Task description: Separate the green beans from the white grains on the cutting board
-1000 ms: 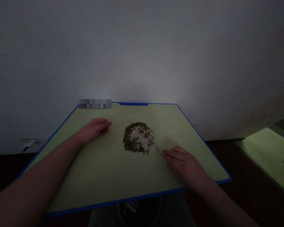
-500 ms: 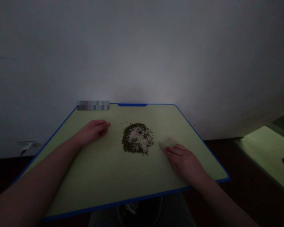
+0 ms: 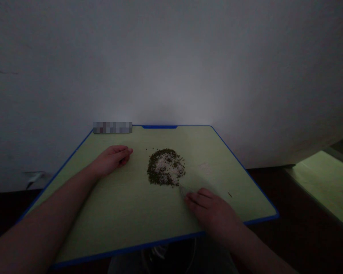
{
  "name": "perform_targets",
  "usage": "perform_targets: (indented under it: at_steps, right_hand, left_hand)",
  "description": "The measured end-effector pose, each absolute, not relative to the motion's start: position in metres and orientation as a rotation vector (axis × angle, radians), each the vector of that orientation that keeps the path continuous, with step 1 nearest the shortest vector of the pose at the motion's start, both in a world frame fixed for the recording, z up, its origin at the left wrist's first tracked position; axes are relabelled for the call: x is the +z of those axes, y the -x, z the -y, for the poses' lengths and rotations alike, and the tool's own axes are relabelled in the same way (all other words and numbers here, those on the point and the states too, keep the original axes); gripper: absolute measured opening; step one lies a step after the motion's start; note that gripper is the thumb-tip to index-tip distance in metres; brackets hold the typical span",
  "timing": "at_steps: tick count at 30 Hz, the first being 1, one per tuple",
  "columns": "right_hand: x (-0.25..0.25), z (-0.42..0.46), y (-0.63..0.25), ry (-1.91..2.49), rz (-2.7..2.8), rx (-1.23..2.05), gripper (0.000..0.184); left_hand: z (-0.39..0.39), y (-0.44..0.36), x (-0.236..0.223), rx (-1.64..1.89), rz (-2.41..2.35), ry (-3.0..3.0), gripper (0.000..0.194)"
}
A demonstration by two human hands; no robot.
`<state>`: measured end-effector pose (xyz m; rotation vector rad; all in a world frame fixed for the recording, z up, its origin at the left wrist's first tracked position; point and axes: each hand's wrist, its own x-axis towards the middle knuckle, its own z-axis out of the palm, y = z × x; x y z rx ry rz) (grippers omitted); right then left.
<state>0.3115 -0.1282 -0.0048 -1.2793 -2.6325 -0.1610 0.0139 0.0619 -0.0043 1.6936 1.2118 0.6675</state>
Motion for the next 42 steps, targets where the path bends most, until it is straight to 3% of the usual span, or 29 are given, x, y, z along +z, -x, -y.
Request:
perform_targets:
  at_steps: [6,17,27,34,42]
  right_hand:
    - [-0.006,0.113,-0.338,1.397,2.526,-0.299,0.029]
    - [-0.006,0.124,-0.309,1.300,2.607,-0.166,0.031]
    - [-0.008,0.105,-0.346,1.474,2.415,-0.344,0.028]
    - [-0.005,0.119,-0.324,1.257,2.542,-0.230,0.031]
    - [-0.009,0.104,-0.328,1.367,2.517,-0.294,0.029]
  left_hand:
    - [-0.062,-0.014,-0.005,0.678,-1.199,-1.673,0.037]
    - [-0.062,-0.014,-0.004,0.669,-1.206,-1.701,0.038]
    - [-0.059,-0.017,0.000,0.671,-1.228,-1.705,0.036]
    - [-0.060,-0.015,-0.002,0.674,-1.200,-1.716,0.036]
    - [-0.061,-0.014,-0.003,0.684,-1.205,-1.717,0.036]
